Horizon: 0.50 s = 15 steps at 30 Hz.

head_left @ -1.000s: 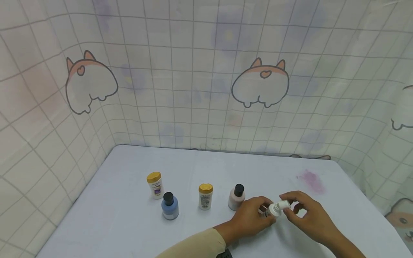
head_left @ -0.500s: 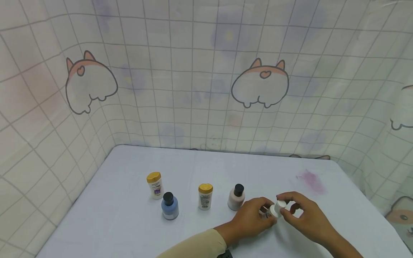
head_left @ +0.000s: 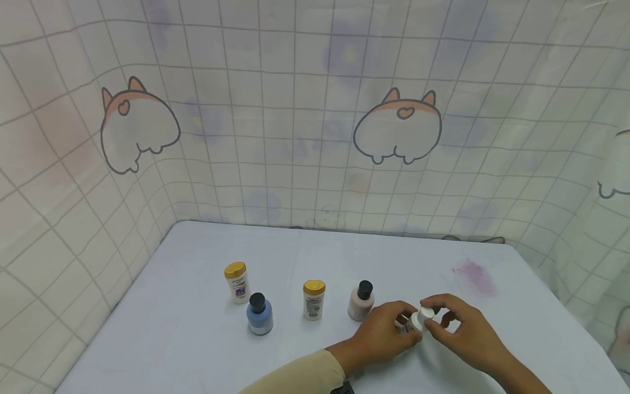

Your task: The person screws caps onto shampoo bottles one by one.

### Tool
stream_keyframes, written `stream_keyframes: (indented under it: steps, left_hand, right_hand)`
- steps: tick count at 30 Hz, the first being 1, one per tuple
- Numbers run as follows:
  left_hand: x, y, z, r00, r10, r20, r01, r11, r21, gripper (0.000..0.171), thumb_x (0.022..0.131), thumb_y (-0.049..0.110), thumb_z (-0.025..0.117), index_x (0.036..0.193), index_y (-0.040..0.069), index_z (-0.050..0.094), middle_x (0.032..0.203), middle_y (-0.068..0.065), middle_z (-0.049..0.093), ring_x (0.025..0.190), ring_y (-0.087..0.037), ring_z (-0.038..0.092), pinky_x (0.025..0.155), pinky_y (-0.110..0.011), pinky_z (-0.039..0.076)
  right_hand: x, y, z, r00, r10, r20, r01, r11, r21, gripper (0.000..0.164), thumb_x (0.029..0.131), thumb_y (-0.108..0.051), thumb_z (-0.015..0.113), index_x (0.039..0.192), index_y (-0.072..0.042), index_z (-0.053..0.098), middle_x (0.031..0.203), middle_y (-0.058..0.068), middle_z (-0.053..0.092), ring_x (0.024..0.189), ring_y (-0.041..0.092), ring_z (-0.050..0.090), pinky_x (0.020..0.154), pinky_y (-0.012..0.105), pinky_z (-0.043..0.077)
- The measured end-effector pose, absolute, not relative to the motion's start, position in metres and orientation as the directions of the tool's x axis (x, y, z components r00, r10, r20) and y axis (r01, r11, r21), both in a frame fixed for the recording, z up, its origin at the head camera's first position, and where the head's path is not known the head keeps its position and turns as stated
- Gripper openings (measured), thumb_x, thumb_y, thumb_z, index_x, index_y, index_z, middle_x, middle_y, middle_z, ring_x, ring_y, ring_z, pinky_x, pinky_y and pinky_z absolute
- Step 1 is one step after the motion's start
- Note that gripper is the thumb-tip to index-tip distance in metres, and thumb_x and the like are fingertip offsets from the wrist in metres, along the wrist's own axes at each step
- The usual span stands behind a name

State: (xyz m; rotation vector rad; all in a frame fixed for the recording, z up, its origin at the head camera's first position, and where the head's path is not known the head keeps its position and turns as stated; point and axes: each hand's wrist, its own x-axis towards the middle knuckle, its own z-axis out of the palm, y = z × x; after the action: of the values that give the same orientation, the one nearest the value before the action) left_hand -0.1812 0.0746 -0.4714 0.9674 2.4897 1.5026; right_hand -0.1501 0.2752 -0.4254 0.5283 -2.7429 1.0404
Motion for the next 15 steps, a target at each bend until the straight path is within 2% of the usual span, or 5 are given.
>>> stream_keyframes:
  steps: [7,15]
  left_hand:
    - [-0.1808,0.0737,-0.4707,-0.804,0.540,0.248,0.470,0.322,0.822,0.033,0.086,0.027,0.070,0.115,0.020,0.058,0.108,0.017,0.058,0.093,0.005,0.053,0.073,-0.013,0.049]
    - [-0.1839,0.0730,-0.4737,-0.803,0.546,0.240,0.448,0.285,0.848,0.032,0.087,0.027,0.069,0.116,0.019,0.058,0.108,0.017,0.058,0.095,0.004,0.053,0.074,-0.013,0.049]
  right_hand:
    - [-0.1502,0.2724,-0.4261,-0.934,-0.219,0.283,-0.353,0.702,-0.619,0.026,0.082,-0.035,0.072,0.104,-0.033,0.059,0.099,-0.016,0.059,0.079,0.008,0.052,0.060,0.023,0.048]
    - [-0.1522,0.2742,-0.4300,-0.907,-0.242,0.345,-0.413,0.670,-0.616,0.036,0.076,-0.026,0.079,0.105,-0.026,0.060,0.089,-0.009,0.057,0.069,0.009,0.055,0.056,0.024,0.048]
